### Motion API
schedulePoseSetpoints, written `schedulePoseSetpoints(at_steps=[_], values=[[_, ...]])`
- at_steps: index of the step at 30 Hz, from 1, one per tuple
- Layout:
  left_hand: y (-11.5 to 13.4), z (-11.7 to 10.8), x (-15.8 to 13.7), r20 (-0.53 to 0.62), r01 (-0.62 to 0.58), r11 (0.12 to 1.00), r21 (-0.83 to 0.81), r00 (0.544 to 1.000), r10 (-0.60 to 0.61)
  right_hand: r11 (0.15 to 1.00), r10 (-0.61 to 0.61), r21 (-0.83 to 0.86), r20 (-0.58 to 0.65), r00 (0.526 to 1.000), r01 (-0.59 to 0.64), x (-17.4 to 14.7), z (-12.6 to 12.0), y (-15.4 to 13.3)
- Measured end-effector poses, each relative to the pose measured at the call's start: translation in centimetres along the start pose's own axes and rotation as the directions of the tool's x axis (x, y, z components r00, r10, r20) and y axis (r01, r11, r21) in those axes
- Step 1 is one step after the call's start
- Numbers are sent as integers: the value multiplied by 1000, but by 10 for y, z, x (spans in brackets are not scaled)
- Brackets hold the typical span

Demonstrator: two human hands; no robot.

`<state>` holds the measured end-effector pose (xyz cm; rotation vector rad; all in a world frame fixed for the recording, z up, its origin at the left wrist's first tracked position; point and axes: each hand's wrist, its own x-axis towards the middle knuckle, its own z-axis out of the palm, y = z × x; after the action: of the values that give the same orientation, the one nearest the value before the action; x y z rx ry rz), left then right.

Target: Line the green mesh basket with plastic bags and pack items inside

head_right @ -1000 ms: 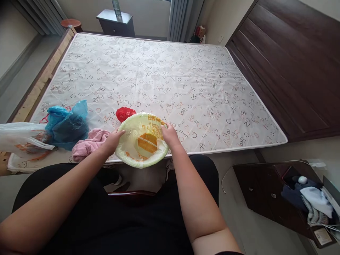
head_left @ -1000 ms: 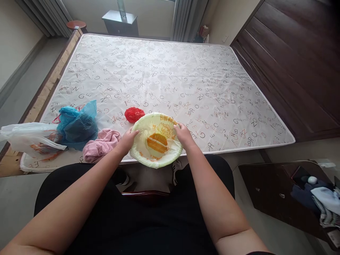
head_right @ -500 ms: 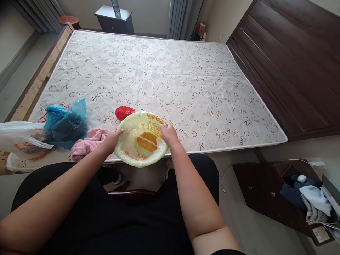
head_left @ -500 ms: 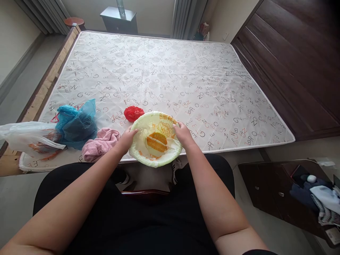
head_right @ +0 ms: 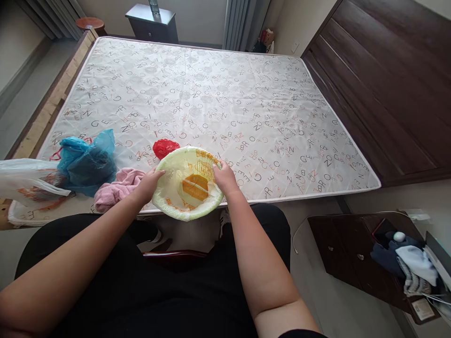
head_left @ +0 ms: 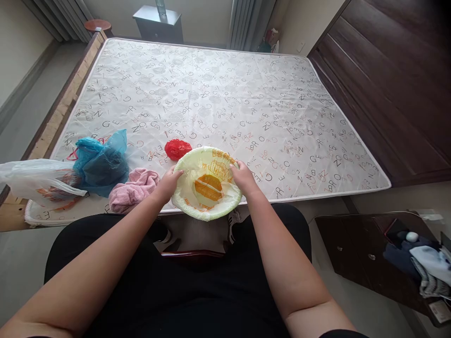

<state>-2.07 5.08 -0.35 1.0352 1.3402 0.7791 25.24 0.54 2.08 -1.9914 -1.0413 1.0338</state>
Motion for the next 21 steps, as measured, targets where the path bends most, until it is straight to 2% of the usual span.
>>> schedulePoseSetpoints(at_steps=[14, 21], values=[[0, 0, 1, -22, 2, 1000, 3, 1000, -2, 999, 12, -31, -7, 1000, -12, -1, -1, 0], [1, 0, 0, 7, 7, 1000, 22, 1000, -7, 999, 16, -42, 7, 1000, -16, -1, -1, -1]])
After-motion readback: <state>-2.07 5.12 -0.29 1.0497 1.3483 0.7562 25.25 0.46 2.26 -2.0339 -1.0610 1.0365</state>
